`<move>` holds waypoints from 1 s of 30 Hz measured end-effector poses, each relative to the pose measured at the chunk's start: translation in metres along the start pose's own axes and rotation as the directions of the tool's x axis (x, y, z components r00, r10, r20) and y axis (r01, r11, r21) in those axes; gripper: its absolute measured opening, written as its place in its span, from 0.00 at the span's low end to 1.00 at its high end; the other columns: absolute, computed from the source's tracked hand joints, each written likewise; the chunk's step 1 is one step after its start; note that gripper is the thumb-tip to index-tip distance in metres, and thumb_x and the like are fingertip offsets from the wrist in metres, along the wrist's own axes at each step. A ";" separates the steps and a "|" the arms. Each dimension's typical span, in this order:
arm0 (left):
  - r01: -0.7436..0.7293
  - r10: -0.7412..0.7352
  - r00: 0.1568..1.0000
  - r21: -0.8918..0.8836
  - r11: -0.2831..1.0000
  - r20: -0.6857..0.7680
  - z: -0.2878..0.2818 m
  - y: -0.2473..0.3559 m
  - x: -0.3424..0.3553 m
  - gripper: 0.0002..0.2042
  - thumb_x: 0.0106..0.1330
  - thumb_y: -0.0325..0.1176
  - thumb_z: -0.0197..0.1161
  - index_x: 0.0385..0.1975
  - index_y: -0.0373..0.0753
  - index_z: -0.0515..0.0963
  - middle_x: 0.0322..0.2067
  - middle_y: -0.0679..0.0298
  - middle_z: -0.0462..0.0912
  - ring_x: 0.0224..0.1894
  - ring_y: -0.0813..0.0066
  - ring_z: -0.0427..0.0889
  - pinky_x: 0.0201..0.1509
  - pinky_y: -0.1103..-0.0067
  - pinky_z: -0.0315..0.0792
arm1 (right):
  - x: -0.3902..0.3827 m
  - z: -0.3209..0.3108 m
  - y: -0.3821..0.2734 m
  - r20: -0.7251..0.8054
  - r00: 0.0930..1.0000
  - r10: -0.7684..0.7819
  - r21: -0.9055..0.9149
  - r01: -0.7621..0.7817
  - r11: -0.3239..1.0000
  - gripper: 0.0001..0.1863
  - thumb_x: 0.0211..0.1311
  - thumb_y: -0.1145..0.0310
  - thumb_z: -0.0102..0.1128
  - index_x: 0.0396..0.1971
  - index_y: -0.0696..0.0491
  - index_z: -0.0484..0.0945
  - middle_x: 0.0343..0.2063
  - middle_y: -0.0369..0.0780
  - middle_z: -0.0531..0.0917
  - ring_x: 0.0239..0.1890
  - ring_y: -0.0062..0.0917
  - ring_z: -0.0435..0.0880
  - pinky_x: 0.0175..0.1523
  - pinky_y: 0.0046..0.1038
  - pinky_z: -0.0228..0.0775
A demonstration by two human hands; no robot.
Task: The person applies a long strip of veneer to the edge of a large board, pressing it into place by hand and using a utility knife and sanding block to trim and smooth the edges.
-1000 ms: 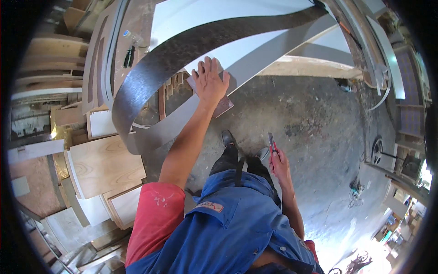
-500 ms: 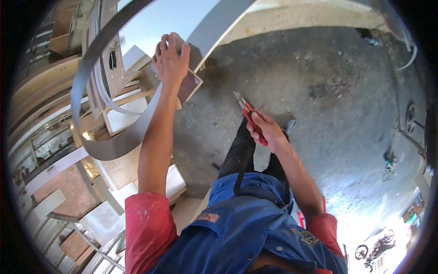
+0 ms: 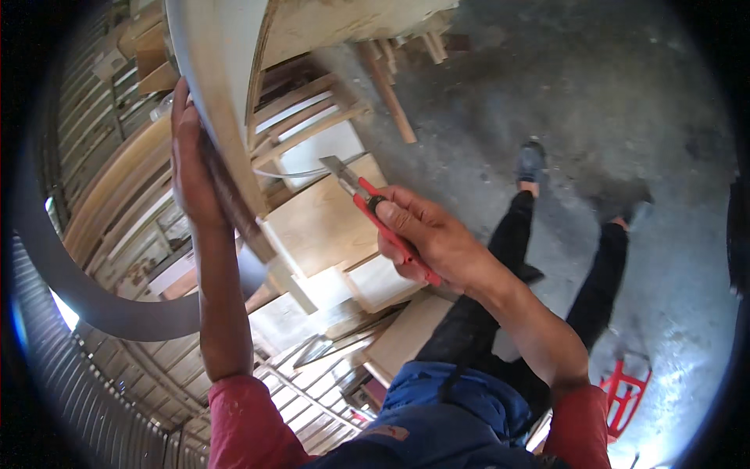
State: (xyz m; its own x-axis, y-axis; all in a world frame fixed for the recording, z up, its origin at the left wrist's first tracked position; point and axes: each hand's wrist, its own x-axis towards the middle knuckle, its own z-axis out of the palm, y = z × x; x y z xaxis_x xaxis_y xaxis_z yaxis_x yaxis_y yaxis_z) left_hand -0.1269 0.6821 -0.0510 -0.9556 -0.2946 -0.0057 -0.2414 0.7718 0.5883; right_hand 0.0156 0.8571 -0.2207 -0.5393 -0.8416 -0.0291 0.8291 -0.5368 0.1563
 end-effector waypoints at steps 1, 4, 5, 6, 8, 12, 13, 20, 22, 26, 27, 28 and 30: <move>0.044 -0.044 0.998 -0.004 0.999 -0.042 0.004 0.003 -0.005 0.27 0.76 0.43 0.50 0.69 0.34 0.64 0.62 0.57 0.72 0.65 0.68 0.69 0.72 0.74 0.59 | 0.010 -0.001 0.003 -0.001 1.000 -0.006 0.031 0.006 1.000 0.18 0.80 0.54 0.45 0.56 0.52 0.68 0.20 0.32 0.73 0.13 0.13 0.67 0.16 0.17 0.57; 0.036 -0.016 0.986 0.115 0.993 -0.164 -0.022 0.003 -0.013 0.23 0.77 0.42 0.48 0.65 0.34 0.67 0.55 0.59 0.76 0.58 0.69 0.76 0.65 0.73 0.68 | 0.033 -0.004 0.011 0.054 0.998 0.043 0.008 -0.044 0.999 0.21 0.80 0.57 0.43 0.62 0.54 0.64 0.25 0.36 0.79 0.17 0.17 0.77 0.16 0.19 0.62; -0.052 0.057 0.998 0.148 0.988 -0.033 -0.054 -0.003 -0.013 0.21 0.78 0.42 0.47 0.62 0.34 0.69 0.52 0.59 0.78 0.54 0.70 0.78 0.60 0.73 0.72 | 0.036 0.000 0.012 0.086 0.995 0.044 0.037 -0.048 0.998 0.21 0.80 0.58 0.43 0.63 0.54 0.62 0.27 0.38 0.80 0.18 0.18 0.79 0.17 0.20 0.65; -0.094 0.088 0.995 0.170 0.981 0.038 -0.078 -0.008 -0.011 0.20 0.78 0.42 0.46 0.60 0.34 0.70 0.50 0.59 0.78 0.51 0.70 0.79 0.58 0.72 0.74 | 0.038 0.003 0.012 0.111 0.993 0.043 0.061 -0.050 0.997 0.22 0.80 0.58 0.43 0.64 0.54 0.61 0.28 0.39 0.80 0.19 0.19 0.81 0.18 0.21 0.68; -0.138 0.136 0.990 0.234 0.962 0.024 -0.117 -0.014 -0.011 0.19 0.78 0.41 0.46 0.58 0.34 0.71 0.47 0.58 0.79 0.48 0.69 0.81 0.53 0.72 0.78 | 0.045 -0.001 0.017 0.226 0.968 0.109 0.078 -0.129 0.989 0.22 0.81 0.60 0.42 0.68 0.53 0.58 0.30 0.39 0.82 0.19 0.16 0.82 0.16 0.18 0.65; -0.064 0.099 0.989 0.282 0.957 -0.111 -0.150 -0.021 -0.005 0.18 0.78 0.41 0.46 0.57 0.34 0.71 0.46 0.57 0.80 0.46 0.69 0.82 0.51 0.73 0.79 | 0.055 0.001 0.028 0.247 0.965 0.087 0.175 -0.133 0.975 0.22 0.81 0.62 0.42 0.68 0.55 0.58 0.27 0.37 0.79 0.13 0.14 0.72 0.17 0.18 0.63; -0.046 0.082 0.990 0.282 0.958 -0.117 -0.158 -0.013 -0.008 0.18 0.78 0.41 0.46 0.57 0.34 0.71 0.46 0.57 0.80 0.46 0.69 0.82 0.51 0.73 0.79 | 0.056 0.003 0.029 0.272 0.958 0.086 0.159 -0.132 0.978 0.19 0.80 0.62 0.42 0.62 0.57 0.61 0.25 0.37 0.77 0.15 0.16 0.72 0.20 0.21 0.65; 0.009 0.026 0.992 0.280 0.960 -0.121 -0.160 -0.008 -0.009 0.18 0.78 0.41 0.46 0.56 0.34 0.71 0.46 0.58 0.80 0.46 0.69 0.82 0.51 0.73 0.79 | 0.071 0.025 0.026 0.304 0.953 0.010 0.190 -0.071 0.979 0.16 0.79 0.61 0.43 0.49 0.61 0.66 0.22 0.36 0.72 0.22 0.17 0.71 0.27 0.28 0.66; 0.007 0.030 0.991 0.280 0.960 -0.128 -0.156 -0.010 -0.009 0.18 0.78 0.41 0.46 0.56 0.34 0.71 0.46 0.58 0.80 0.46 0.69 0.82 0.50 0.73 0.79 | 0.071 0.029 0.024 0.301 0.953 -0.028 0.212 -0.038 0.976 0.16 0.79 0.61 0.43 0.49 0.61 0.66 0.22 0.36 0.72 0.22 0.17 0.71 0.26 0.27 0.65; -0.006 0.050 0.988 0.284 0.959 -0.146 -0.148 -0.012 -0.012 0.18 0.77 0.41 0.46 0.56 0.34 0.71 0.46 0.58 0.80 0.46 0.69 0.82 0.50 0.73 0.79 | 0.067 0.031 0.014 0.374 0.927 0.043 0.244 -0.143 0.959 0.14 0.79 0.62 0.41 0.48 0.60 0.66 0.22 0.37 0.72 0.22 0.18 0.72 0.26 0.25 0.65; -0.009 0.052 0.988 0.278 0.960 -0.149 -0.143 -0.011 -0.011 0.18 0.77 0.41 0.46 0.56 0.34 0.71 0.46 0.58 0.80 0.46 0.69 0.82 0.50 0.73 0.79 | 0.067 0.032 0.012 0.373 0.927 0.042 0.239 -0.140 0.961 0.14 0.79 0.62 0.41 0.48 0.60 0.66 0.22 0.37 0.72 0.22 0.18 0.72 0.26 0.25 0.65; -0.011 0.055 0.987 0.277 0.961 -0.150 -0.140 -0.010 -0.011 0.18 0.77 0.41 0.47 0.56 0.34 0.71 0.46 0.58 0.80 0.46 0.69 0.82 0.50 0.73 0.79 | 0.067 0.034 0.011 0.358 0.932 0.049 0.229 -0.138 0.963 0.14 0.79 0.62 0.41 0.48 0.60 0.66 0.23 0.37 0.72 0.23 0.18 0.73 0.26 0.25 0.66; -0.015 0.060 0.986 0.277 0.961 -0.155 -0.132 -0.011 -0.012 0.18 0.77 0.41 0.47 0.56 0.34 0.71 0.46 0.58 0.80 0.46 0.69 0.82 0.50 0.73 0.79 | 0.068 0.039 0.015 0.343 0.938 0.053 0.218 -0.134 0.967 0.14 0.79 0.62 0.41 0.47 0.59 0.65 0.23 0.37 0.73 0.23 0.18 0.73 0.27 0.25 0.66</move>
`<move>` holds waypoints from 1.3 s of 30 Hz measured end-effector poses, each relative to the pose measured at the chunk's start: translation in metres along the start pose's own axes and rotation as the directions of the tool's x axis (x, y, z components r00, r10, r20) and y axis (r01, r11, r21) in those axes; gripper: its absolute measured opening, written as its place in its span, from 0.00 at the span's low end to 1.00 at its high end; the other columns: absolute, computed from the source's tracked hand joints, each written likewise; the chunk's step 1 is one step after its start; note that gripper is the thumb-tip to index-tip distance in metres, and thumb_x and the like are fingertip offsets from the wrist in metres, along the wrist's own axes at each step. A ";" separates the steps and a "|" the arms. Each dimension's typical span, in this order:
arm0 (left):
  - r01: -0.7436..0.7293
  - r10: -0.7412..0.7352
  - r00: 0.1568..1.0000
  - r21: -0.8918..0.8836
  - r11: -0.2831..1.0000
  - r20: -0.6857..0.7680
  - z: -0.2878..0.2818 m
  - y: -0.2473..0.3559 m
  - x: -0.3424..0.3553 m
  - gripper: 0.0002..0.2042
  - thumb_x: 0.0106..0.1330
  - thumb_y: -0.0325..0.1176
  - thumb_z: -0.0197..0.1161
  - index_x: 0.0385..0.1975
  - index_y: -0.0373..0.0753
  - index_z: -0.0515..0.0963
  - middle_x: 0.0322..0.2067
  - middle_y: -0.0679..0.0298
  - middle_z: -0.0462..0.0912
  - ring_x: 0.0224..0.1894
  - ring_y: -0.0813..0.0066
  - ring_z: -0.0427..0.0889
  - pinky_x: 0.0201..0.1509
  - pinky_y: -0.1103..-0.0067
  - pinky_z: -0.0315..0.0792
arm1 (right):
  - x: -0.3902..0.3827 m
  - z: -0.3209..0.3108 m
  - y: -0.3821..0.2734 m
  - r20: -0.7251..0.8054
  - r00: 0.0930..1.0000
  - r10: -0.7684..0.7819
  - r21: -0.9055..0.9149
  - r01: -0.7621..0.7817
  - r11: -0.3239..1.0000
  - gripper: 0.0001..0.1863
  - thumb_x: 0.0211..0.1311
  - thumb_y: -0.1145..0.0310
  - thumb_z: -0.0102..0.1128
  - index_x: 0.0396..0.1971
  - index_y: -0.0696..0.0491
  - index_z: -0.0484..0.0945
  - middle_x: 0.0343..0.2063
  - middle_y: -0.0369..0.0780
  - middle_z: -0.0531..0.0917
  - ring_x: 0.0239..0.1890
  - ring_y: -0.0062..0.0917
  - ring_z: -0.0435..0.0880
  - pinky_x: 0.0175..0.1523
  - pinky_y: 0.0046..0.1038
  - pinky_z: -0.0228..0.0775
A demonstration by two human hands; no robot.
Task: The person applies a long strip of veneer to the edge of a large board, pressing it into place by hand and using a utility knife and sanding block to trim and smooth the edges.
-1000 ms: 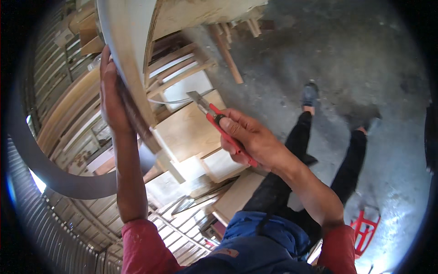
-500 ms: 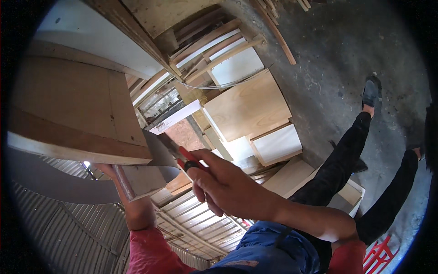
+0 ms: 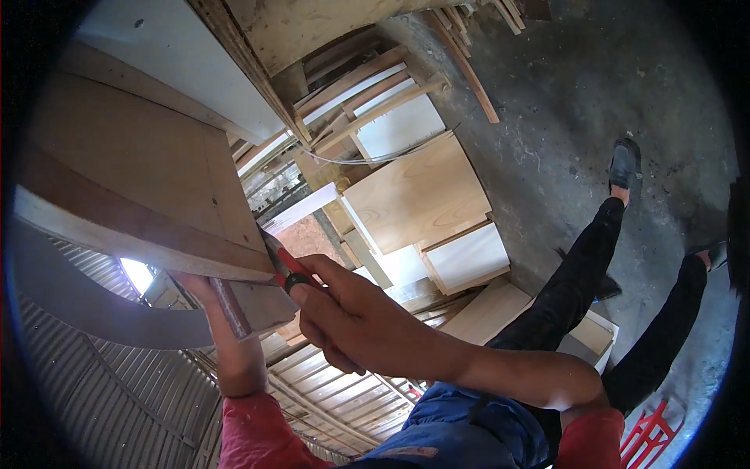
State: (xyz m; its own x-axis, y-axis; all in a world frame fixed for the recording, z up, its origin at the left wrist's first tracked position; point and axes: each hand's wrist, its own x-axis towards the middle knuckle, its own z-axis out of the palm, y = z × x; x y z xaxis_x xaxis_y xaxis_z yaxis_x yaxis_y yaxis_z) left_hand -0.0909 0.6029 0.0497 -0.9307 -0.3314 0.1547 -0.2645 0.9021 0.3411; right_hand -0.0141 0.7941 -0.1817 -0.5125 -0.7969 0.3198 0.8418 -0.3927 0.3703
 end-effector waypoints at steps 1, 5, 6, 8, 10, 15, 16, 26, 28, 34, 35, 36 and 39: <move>0.004 -0.004 1.000 -0.003 1.000 -0.004 0.003 0.001 0.000 0.18 0.77 0.41 0.47 0.56 0.34 0.72 0.46 0.58 0.80 0.46 0.69 0.82 0.50 0.73 0.79 | 0.004 0.000 0.006 -0.011 0.997 -0.072 -0.047 0.072 0.996 0.14 0.79 0.62 0.41 0.47 0.59 0.65 0.23 0.37 0.72 0.23 0.18 0.73 0.28 0.25 0.66; 0.005 -0.005 1.000 -0.012 1.000 -0.020 0.022 0.005 -0.004 0.18 0.77 0.41 0.47 0.56 0.34 0.72 0.46 0.58 0.80 0.46 0.69 0.82 0.50 0.73 0.79 | -0.007 -0.003 0.009 0.025 0.995 -0.099 -0.034 0.100 0.994 0.13 0.79 0.62 0.42 0.47 0.59 0.65 0.22 0.36 0.69 0.24 0.17 0.70 0.29 0.25 0.65; 0.003 -0.003 1.000 -0.013 1.000 -0.027 0.025 0.005 -0.004 0.18 0.77 0.41 0.47 0.56 0.34 0.72 0.46 0.58 0.80 0.46 0.69 0.82 0.50 0.73 0.79 | -0.010 -0.004 0.007 0.025 0.995 -0.098 -0.038 0.099 0.994 0.13 0.79 0.62 0.42 0.47 0.59 0.65 0.22 0.36 0.69 0.24 0.17 0.70 0.29 0.25 0.65; 0.000 -0.001 1.000 -0.014 1.000 -0.029 0.029 0.007 -0.003 0.18 0.77 0.41 0.47 0.56 0.34 0.72 0.46 0.58 0.80 0.46 0.70 0.82 0.50 0.73 0.79 | -0.018 -0.001 0.006 0.027 0.995 -0.097 -0.117 0.099 0.988 0.13 0.79 0.62 0.42 0.47 0.58 0.65 0.22 0.35 0.68 0.23 0.17 0.68 0.29 0.25 0.64; 0.014 -0.014 0.999 0.001 1.000 -0.046 0.031 0.008 -0.002 0.18 0.77 0.41 0.48 0.55 0.34 0.72 0.46 0.58 0.80 0.46 0.70 0.82 0.49 0.74 0.79 | -0.024 0.004 0.016 0.007 0.992 -0.129 -0.130 0.128 0.983 0.13 0.79 0.64 0.43 0.53 0.57 0.65 0.22 0.32 0.68 0.22 0.14 0.67 0.27 0.22 0.62; 0.036 -0.032 0.995 0.046 0.998 -0.092 0.031 0.003 0.003 0.18 0.76 0.41 0.49 0.54 0.34 0.74 0.46 0.59 0.80 0.45 0.71 0.82 0.48 0.74 0.79 | -0.043 0.009 0.014 0.022 1.000 -0.019 -0.018 0.020 1.000 0.13 0.80 0.62 0.41 0.51 0.56 0.65 0.21 0.33 0.67 0.21 0.15 0.66 0.27 0.23 0.61; 0.036 -0.029 0.995 0.071 0.997 -0.099 0.029 0.001 0.004 0.17 0.76 0.40 0.49 0.54 0.34 0.74 0.45 0.59 0.81 0.45 0.71 0.83 0.48 0.74 0.79 | -0.048 0.012 0.018 0.011 0.999 -0.038 -0.022 0.039 0.999 0.14 0.80 0.62 0.41 0.54 0.56 0.65 0.21 0.32 0.66 0.21 0.14 0.65 0.26 0.22 0.60; 0.074 -0.060 0.986 0.085 0.994 -0.155 0.050 0.019 -0.007 0.18 0.76 0.41 0.48 0.54 0.34 0.73 0.45 0.59 0.81 0.44 0.69 0.83 0.48 0.73 0.79 | -0.040 0.005 0.005 -0.109 0.994 0.000 0.004 0.000 1.000 0.17 0.80 0.62 0.43 0.57 0.58 0.66 0.21 0.31 0.68 0.21 0.13 0.65 0.26 0.21 0.59; 0.071 -0.064 0.992 0.056 0.996 -0.110 0.035 0.011 -0.005 0.18 0.77 0.41 0.48 0.55 0.34 0.73 0.45 0.59 0.81 0.44 0.69 0.83 0.48 0.73 0.79 | -0.030 0.006 0.002 0.001 1.000 0.006 0.065 -0.006 0.998 0.15 0.79 0.63 0.43 0.54 0.58 0.67 0.21 0.32 0.67 0.22 0.14 0.66 0.26 0.21 0.60; 0.058 -0.058 0.998 0.000 0.998 -0.010 -0.003 -0.008 0.004 0.19 0.77 0.42 0.48 0.56 0.34 0.72 0.46 0.58 0.80 0.45 0.68 0.83 0.49 0.72 0.79 | -0.013 0.007 0.004 -0.005 0.997 -0.072 0.035 0.072 0.997 0.16 0.80 0.60 0.42 0.53 0.58 0.67 0.22 0.34 0.69 0.18 0.14 0.66 0.22 0.21 0.60; 0.059 -0.059 0.998 -0.009 0.998 -0.003 -0.006 -0.011 0.004 0.19 0.77 0.42 0.48 0.56 0.34 0.72 0.46 0.58 0.80 0.45 0.68 0.83 0.49 0.72 0.79 | -0.010 0.005 0.004 0.017 0.999 -0.041 0.069 0.039 0.997 0.17 0.80 0.60 0.41 0.54 0.57 0.66 0.22 0.34 0.69 0.17 0.13 0.66 0.20 0.21 0.60; 0.059 -0.059 0.998 -0.015 0.998 0.006 -0.009 -0.013 0.005 0.19 0.77 0.42 0.48 0.56 0.34 0.72 0.46 0.58 0.80 0.46 0.68 0.83 0.49 0.72 0.79 | -0.006 0.004 0.004 0.017 0.999 -0.041 0.070 0.040 0.997 0.17 0.80 0.60 0.41 0.54 0.57 0.66 0.22 0.34 0.69 0.17 0.13 0.66 0.20 0.21 0.60; 0.055 -0.054 0.998 -0.034 0.998 0.031 -0.016 -0.020 0.005 0.20 0.77 0.43 0.47 0.57 0.34 0.71 0.47 0.58 0.80 0.46 0.68 0.83 0.50 0.72 0.79 | 0.004 0.005 0.004 -0.002 0.998 -0.056 0.096 0.056 0.994 0.17 0.80 0.59 0.41 0.54 0.57 0.66 0.21 0.34 0.70 0.14 0.14 0.66 0.17 0.21 0.59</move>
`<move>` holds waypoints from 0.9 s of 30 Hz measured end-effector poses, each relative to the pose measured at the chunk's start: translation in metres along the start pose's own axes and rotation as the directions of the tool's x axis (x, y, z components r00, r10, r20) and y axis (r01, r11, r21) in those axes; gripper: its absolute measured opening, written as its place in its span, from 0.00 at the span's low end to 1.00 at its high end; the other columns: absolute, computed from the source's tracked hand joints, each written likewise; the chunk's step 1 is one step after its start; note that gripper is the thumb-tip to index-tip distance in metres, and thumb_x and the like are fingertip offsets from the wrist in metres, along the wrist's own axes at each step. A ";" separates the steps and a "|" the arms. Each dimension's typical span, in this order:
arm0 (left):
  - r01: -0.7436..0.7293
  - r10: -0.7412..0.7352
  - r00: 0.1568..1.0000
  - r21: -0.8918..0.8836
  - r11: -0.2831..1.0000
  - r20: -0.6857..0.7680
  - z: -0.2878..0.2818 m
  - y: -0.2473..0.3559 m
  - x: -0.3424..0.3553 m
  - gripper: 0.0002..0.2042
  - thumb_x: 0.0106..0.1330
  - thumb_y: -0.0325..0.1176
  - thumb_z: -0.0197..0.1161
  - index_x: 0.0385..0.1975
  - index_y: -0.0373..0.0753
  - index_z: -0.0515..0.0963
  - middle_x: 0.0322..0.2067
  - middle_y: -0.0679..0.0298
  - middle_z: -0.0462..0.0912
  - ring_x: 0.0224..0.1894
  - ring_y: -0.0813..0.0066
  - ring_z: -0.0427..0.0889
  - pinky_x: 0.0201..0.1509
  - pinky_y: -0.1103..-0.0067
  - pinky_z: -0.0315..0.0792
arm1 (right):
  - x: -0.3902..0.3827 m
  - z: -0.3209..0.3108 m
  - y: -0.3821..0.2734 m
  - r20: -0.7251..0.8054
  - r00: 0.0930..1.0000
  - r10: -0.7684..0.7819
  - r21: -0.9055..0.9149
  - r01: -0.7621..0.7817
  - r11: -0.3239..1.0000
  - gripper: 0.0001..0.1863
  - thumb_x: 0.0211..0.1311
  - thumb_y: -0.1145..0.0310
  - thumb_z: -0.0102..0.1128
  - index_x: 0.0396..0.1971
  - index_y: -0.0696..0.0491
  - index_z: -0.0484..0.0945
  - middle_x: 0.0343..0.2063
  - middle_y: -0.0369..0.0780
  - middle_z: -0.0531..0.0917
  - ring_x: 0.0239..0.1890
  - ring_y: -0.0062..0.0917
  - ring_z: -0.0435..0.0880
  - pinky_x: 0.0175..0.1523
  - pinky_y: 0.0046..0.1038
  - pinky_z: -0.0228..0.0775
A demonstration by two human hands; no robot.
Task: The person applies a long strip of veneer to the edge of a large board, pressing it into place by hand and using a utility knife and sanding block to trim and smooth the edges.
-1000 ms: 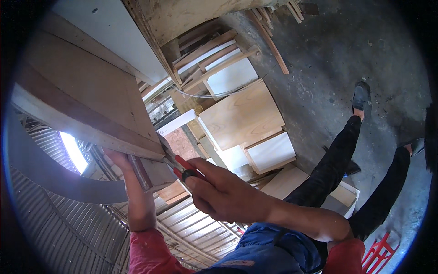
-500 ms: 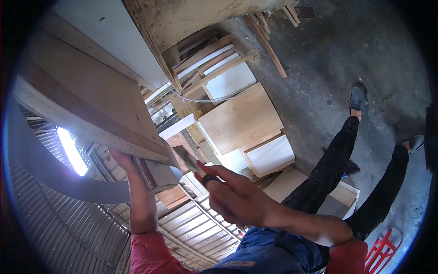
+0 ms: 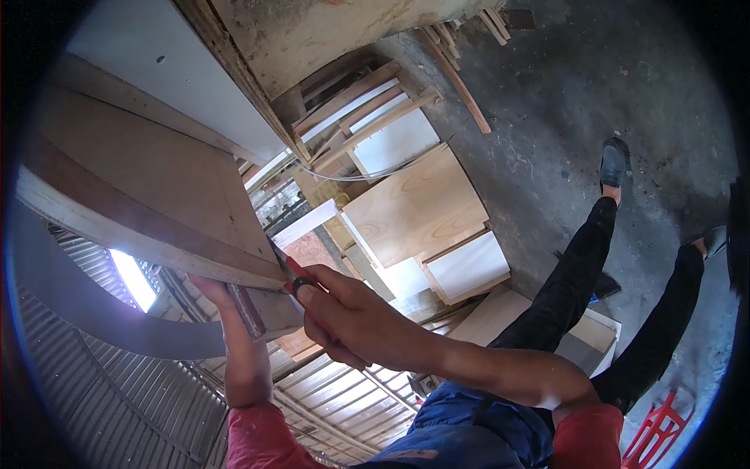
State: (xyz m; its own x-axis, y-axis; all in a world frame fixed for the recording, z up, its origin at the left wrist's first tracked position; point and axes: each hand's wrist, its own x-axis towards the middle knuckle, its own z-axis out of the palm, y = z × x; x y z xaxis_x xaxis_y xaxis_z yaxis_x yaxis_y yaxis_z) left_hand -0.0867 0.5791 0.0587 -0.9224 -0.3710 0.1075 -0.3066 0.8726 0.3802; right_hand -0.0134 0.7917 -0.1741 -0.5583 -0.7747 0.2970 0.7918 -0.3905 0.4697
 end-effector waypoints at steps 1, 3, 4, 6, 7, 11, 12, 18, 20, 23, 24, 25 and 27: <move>-0.004 0.004 1.000 -0.004 1.000 0.011 -0.003 -0.002 0.001 0.20 0.77 0.43 0.47 0.57 0.34 0.71 0.47 0.58 0.80 0.46 0.68 0.83 0.50 0.71 0.79 | 0.003 0.001 0.000 -0.006 1.000 -0.020 -0.011 0.020 1.000 0.17 0.80 0.59 0.40 0.55 0.56 0.66 0.19 0.32 0.70 0.12 0.13 0.65 0.15 0.19 0.57; -0.014 0.014 1.000 -0.011 1.000 0.024 -0.008 -0.004 0.003 0.20 0.77 0.43 0.47 0.57 0.34 0.71 0.47 0.58 0.79 0.46 0.68 0.83 0.50 0.71 0.79 | 0.004 0.001 -0.003 -0.011 0.999 -0.040 -0.022 0.040 0.999 0.16 0.81 0.59 0.39 0.55 0.56 0.65 0.18 0.31 0.69 0.11 0.12 0.64 0.14 0.18 0.54; -0.013 0.013 0.999 -0.005 1.000 0.030 -0.007 -0.004 0.003 0.20 0.77 0.43 0.47 0.57 0.34 0.71 0.47 0.58 0.80 0.46 0.68 0.83 0.50 0.71 0.79 | 0.005 0.001 -0.007 -0.011 0.999 -0.034 -0.041 0.033 0.999 0.16 0.81 0.59 0.39 0.55 0.56 0.65 0.17 0.30 0.69 0.10 0.12 0.64 0.14 0.18 0.54; -0.008 0.008 0.999 0.002 1.000 0.032 -0.007 -0.004 0.003 0.20 0.77 0.44 0.47 0.57 0.34 0.71 0.47 0.58 0.80 0.46 0.68 0.83 0.50 0.71 0.79 | 0.004 0.001 -0.010 -0.012 1.000 -0.028 -0.061 0.028 0.998 0.16 0.81 0.59 0.39 0.55 0.56 0.65 0.16 0.30 0.68 0.10 0.12 0.64 0.13 0.18 0.54; -0.005 0.005 1.000 -0.001 1.000 0.027 -0.005 -0.004 0.002 0.20 0.77 0.44 0.47 0.57 0.34 0.71 0.47 0.58 0.80 0.46 0.68 0.83 0.50 0.71 0.80 | 0.003 -0.001 -0.010 -0.006 1.000 -0.019 -0.099 0.018 0.995 0.16 0.81 0.59 0.39 0.54 0.56 0.65 0.15 0.30 0.67 0.10 0.12 0.64 0.13 0.18 0.54; 0.008 -0.008 1.000 0.010 1.000 0.008 0.003 0.001 -0.003 0.20 0.77 0.43 0.48 0.57 0.34 0.71 0.46 0.58 0.80 0.45 0.68 0.83 0.49 0.71 0.80 | -0.010 -0.006 -0.003 0.031 0.999 0.028 -0.088 -0.025 0.996 0.17 0.81 0.59 0.39 0.56 0.55 0.65 0.16 0.30 0.69 0.10 0.12 0.64 0.14 0.18 0.54; 0.008 -0.008 1.000 0.015 1.000 -0.001 0.006 0.003 -0.004 0.20 0.77 0.43 0.48 0.56 0.33 0.71 0.46 0.58 0.80 0.45 0.68 0.83 0.48 0.71 0.80 | -0.012 -0.006 -0.002 0.033 0.999 0.028 -0.087 -0.025 0.996 0.17 0.81 0.59 0.39 0.56 0.55 0.65 0.16 0.30 0.69 0.10 0.12 0.64 0.14 0.18 0.54; 0.030 -0.029 0.999 0.033 0.999 -0.019 0.025 0.008 -0.011 0.19 0.76 0.42 0.48 0.56 0.33 0.72 0.46 0.58 0.80 0.44 0.68 0.84 0.47 0.72 0.80 | -0.027 -0.007 0.001 0.059 0.992 0.109 -0.062 -0.106 0.992 0.19 0.81 0.59 0.39 0.62 0.53 0.63 0.19 0.31 0.71 0.11 0.12 0.64 0.14 0.18 0.54; 0.027 -0.023 0.998 0.075 0.997 -0.058 0.031 0.013 -0.009 0.19 0.76 0.42 0.48 0.55 0.33 0.72 0.45 0.59 0.81 0.44 0.68 0.84 0.47 0.72 0.80 | -0.031 -0.003 0.004 0.052 0.996 0.076 -0.058 -0.073 0.996 0.13 0.81 0.59 0.37 0.47 0.53 0.64 0.17 0.32 0.69 0.10 0.14 0.62 0.11 0.20 0.54; 0.021 -0.016 0.999 0.155 0.988 -0.031 0.032 0.011 -0.003 0.26 0.77 0.51 0.42 0.60 0.35 0.68 0.45 0.54 0.81 0.41 0.61 0.87 0.40 0.67 0.86 | -0.037 -0.001 0.002 0.049 0.994 0.102 -0.065 -0.099 0.993 0.13 0.81 0.58 0.37 0.49 0.53 0.63 0.16 0.31 0.69 0.10 0.14 0.62 0.11 0.20 0.54; -0.009 0.017 0.997 0.114 0.993 -0.074 0.041 0.015 -0.009 0.23 0.77 0.47 0.45 0.57 0.34 0.70 0.45 0.56 0.81 0.43 0.65 0.85 0.45 0.70 0.82 | -0.039 -0.002 0.004 0.053 0.993 0.103 -0.066 -0.099 0.993 0.13 0.81 0.58 0.37 0.49 0.53 0.63 0.16 0.31 0.69 0.10 0.14 0.62 0.11 0.20 0.54; -0.022 0.029 0.995 0.080 0.997 -0.096 0.047 0.015 -0.012 0.21 0.77 0.45 0.47 0.56 0.33 0.71 0.45 0.58 0.81 0.44 0.67 0.84 0.47 0.71 0.80 | -0.041 -0.001 0.010 0.041 0.995 0.093 -0.073 -0.089 0.993 0.14 0.81 0.59 0.37 0.51 0.53 0.63 0.16 0.31 0.69 0.10 0.13 0.63 0.11 0.20 0.54; -0.043 0.046 0.998 0.048 0.998 -0.049 0.054 0.015 -0.015 0.20 0.76 0.44 0.48 0.54 0.33 0.73 0.45 0.59 0.81 0.45 0.70 0.83 0.49 0.72 0.78 | -0.041 0.000 0.025 0.021 0.997 0.081 -0.089 -0.078 0.993 0.14 0.81 0.59 0.37 0.53 0.54 0.64 0.16 0.31 0.69 0.11 0.13 0.63 0.12 0.19 0.54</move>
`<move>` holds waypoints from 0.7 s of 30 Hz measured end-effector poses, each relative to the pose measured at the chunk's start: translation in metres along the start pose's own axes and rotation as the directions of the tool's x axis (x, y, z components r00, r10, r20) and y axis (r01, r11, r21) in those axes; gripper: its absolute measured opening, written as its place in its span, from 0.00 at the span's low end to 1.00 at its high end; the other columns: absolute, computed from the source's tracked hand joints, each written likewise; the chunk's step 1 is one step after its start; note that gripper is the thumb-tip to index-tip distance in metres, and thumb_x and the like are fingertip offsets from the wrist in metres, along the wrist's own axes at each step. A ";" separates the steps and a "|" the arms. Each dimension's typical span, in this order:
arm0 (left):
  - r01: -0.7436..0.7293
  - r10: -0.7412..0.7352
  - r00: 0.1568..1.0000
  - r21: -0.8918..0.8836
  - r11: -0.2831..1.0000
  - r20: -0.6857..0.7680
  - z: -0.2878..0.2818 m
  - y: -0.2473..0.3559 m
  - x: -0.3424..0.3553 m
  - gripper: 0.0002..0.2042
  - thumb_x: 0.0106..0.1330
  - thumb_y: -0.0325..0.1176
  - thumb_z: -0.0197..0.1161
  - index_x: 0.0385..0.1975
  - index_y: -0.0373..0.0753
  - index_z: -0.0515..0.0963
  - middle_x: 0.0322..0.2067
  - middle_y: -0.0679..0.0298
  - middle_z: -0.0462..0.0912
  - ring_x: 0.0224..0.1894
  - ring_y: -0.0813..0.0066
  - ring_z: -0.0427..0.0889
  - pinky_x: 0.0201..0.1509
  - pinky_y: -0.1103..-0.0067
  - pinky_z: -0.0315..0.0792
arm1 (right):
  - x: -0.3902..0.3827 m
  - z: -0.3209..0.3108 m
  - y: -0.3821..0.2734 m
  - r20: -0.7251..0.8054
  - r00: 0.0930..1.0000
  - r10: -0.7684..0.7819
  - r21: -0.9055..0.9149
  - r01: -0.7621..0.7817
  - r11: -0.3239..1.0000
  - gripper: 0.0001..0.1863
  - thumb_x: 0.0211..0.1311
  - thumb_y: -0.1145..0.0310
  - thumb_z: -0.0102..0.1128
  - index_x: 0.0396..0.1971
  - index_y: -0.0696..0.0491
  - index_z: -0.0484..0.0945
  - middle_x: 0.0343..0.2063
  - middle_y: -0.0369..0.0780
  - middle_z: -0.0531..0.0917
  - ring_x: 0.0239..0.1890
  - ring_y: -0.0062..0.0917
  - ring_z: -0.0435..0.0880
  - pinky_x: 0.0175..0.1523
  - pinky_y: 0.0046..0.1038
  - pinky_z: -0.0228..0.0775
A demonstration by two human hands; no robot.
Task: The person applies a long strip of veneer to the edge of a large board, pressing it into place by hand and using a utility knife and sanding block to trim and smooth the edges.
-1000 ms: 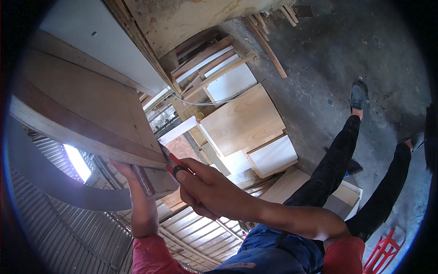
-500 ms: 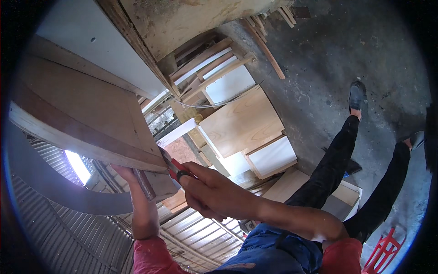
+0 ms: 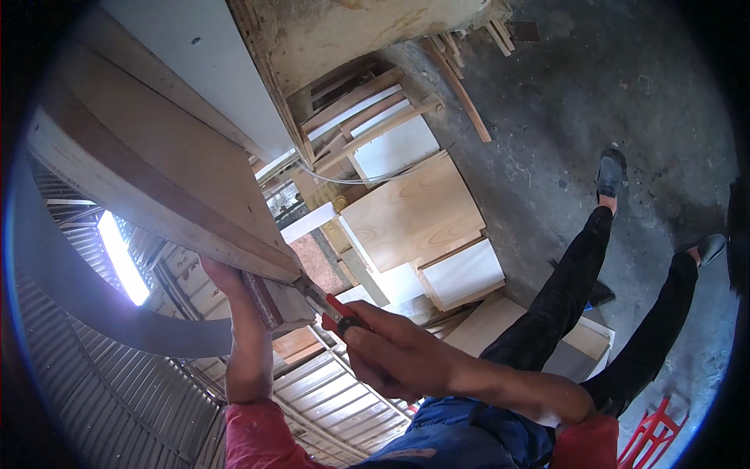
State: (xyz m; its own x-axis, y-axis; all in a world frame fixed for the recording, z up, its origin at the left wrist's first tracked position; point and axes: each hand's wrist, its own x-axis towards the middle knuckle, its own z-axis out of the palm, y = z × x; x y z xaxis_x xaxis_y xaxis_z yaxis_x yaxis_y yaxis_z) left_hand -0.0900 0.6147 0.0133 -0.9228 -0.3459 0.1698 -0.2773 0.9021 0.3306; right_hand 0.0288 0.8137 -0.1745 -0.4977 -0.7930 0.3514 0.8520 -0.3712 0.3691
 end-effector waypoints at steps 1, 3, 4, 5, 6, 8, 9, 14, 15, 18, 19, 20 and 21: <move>-0.010 0.009 0.998 0.015 1.000 0.070 0.000 0.003 -0.001 0.20 0.77 0.45 0.47 0.54 0.33 0.73 0.45 0.59 0.81 0.45 0.70 0.82 0.50 0.72 0.78 | -0.001 0.003 0.004 -0.012 0.992 -0.128 -0.053 0.127 0.990 0.15 0.81 0.59 0.38 0.54 0.54 0.64 0.16 0.31 0.69 0.11 0.13 0.63 0.13 0.19 0.54; 0.006 -0.006 0.996 0.007 1.000 0.093 -0.004 0.002 -0.003 0.20 0.76 0.45 0.48 0.54 0.33 0.73 0.45 0.59 0.80 0.45 0.70 0.82 0.49 0.72 0.78 | -0.009 0.003 0.001 -0.020 0.966 -0.257 -0.108 0.253 0.961 0.15 0.81 0.60 0.38 0.56 0.54 0.64 0.16 0.31 0.69 0.11 0.12 0.63 0.14 0.19 0.53; 0.022 -0.022 0.993 -0.002 1.000 0.112 -0.008 0.001 -0.004 0.20 0.76 0.45 0.48 0.54 0.33 0.73 0.45 0.59 0.80 0.46 0.71 0.82 0.49 0.72 0.78 | -0.021 0.004 -0.016 -0.007 0.998 -0.067 0.010 0.067 0.998 0.16 0.81 0.60 0.39 0.57 0.54 0.64 0.16 0.30 0.68 0.12 0.12 0.62 0.14 0.19 0.53; 0.020 -0.020 0.993 -0.003 1.000 0.114 -0.008 0.002 -0.005 0.20 0.76 0.45 0.48 0.54 0.33 0.73 0.45 0.59 0.80 0.46 0.71 0.82 0.49 0.72 0.78 | -0.029 0.002 -0.025 0.026 0.993 0.119 0.123 -0.122 0.985 0.17 0.81 0.60 0.40 0.58 0.55 0.64 0.16 0.30 0.68 0.12 0.12 0.62 0.15 0.19 0.52; 0.051 -0.046 0.992 -0.039 0.998 0.120 -0.007 0.003 -0.007 0.20 0.76 0.45 0.49 0.54 0.33 0.73 0.45 0.59 0.80 0.46 0.71 0.82 0.49 0.73 0.78 | -0.031 0.000 -0.021 0.026 0.993 0.117 0.122 -0.119 0.985 0.17 0.81 0.60 0.40 0.58 0.55 0.64 0.16 0.30 0.68 0.12 0.12 0.62 0.15 0.19 0.52; 0.080 -0.071 0.990 -0.075 0.994 0.122 -0.008 0.001 -0.008 0.20 0.76 0.45 0.49 0.53 0.34 0.73 0.45 0.59 0.80 0.46 0.71 0.82 0.49 0.73 0.78 | -0.034 -0.003 -0.012 -0.074 0.996 0.044 0.157 -0.032 0.987 0.19 0.81 0.59 0.40 0.60 0.55 0.64 0.16 0.30 0.67 0.12 0.12 0.61 0.15 0.19 0.51; 0.039 -0.034 0.991 -0.034 0.999 0.126 -0.011 -0.003 -0.007 0.20 0.76 0.44 0.50 0.54 0.34 0.73 0.45 0.59 0.80 0.46 0.71 0.82 0.49 0.73 0.78 | -0.029 -0.004 -0.013 -0.110 0.992 0.055 0.135 -0.040 0.990 0.19 0.81 0.59 0.41 0.60 0.55 0.64 0.16 0.30 0.67 0.12 0.12 0.62 0.15 0.19 0.52; 0.096 -0.091 0.994 -0.094 0.991 0.055 -0.026 -0.014 0.010 0.27 0.77 0.51 0.41 0.62 0.32 0.65 0.48 0.49 0.80 0.43 0.58 0.86 0.42 0.65 0.86 | 0.002 0.003 -0.010 -0.041 0.999 -0.005 0.062 0.008 0.998 0.17 0.81 0.58 0.39 0.57 0.53 0.64 0.15 0.30 0.67 0.12 0.13 0.63 0.16 0.20 0.54; 0.085 -0.083 0.996 -0.047 0.995 0.032 -0.023 -0.012 0.009 0.26 0.78 0.50 0.41 0.61 0.32 0.66 0.48 0.50 0.80 0.43 0.59 0.87 0.41 0.66 0.86 | 0.004 0.004 -0.007 -0.025 1.000 -0.018 0.094 0.020 0.995 0.20 0.81 0.58 0.40 0.62 0.53 0.62 0.17 0.30 0.69 0.12 0.12 0.62 0.15 0.19 0.53; 0.060 -0.060 0.998 0.085 0.995 -0.005 -0.030 -0.014 0.015 0.25 0.78 0.48 0.41 0.60 0.32 0.67 0.47 0.50 0.80 0.41 0.59 0.87 0.40 0.67 0.86 | 0.005 0.003 -0.004 -0.006 1.000 -0.030 0.124 0.030 0.992 0.23 0.81 0.57 0.40 0.66 0.54 0.60 0.19 0.31 0.70 0.12 0.11 0.62 0.15 0.17 0.52; 0.051 -0.050 0.999 0.122 0.991 -0.013 -0.031 -0.016 0.017 0.24 0.78 0.47 0.41 0.60 0.32 0.67 0.46 0.50 0.80 0.41 0.60 0.87 0.39 0.68 0.85 | 0.004 0.002 -0.005 -0.039 0.999 -0.024 0.145 0.029 0.989 0.20 0.81 0.57 0.39 0.62 0.54 0.62 0.17 0.31 0.69 0.11 0.12 0.63 0.15 0.18 0.52; 0.045 -0.043 0.999 0.163 0.986 -0.019 -0.034 -0.017 0.017 0.24 0.79 0.47 0.41 0.59 0.32 0.67 0.46 0.50 0.80 0.40 0.60 0.87 0.39 0.68 0.85 | 0.003 0.000 -0.006 -0.072 0.997 -0.017 0.166 0.029 0.986 0.18 0.81 0.57 0.38 0.58 0.53 0.64 0.16 0.31 0.68 0.11 0.13 0.63 0.15 0.19 0.53; 0.059 -0.060 0.998 0.080 0.995 0.009 -0.034 -0.016 0.017 0.21 0.77 0.44 0.45 0.57 0.32 0.70 0.46 0.54 0.81 0.43 0.64 0.85 0.45 0.70 0.82 | 0.006 -0.001 -0.007 -0.071 0.997 -0.019 0.165 0.030 0.986 0.18 0.81 0.57 0.38 0.58 0.53 0.64 0.16 0.31 0.68 0.11 0.13 0.63 0.15 0.19 0.53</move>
State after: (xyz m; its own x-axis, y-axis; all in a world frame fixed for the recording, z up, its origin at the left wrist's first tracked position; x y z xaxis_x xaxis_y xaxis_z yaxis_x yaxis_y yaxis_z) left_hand -0.0915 0.5852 0.0427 -0.9069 -0.3970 0.1411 -0.3518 0.8978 0.2650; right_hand 0.0196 0.8109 -0.1759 -0.5007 -0.8181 0.2827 0.7983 -0.3103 0.5162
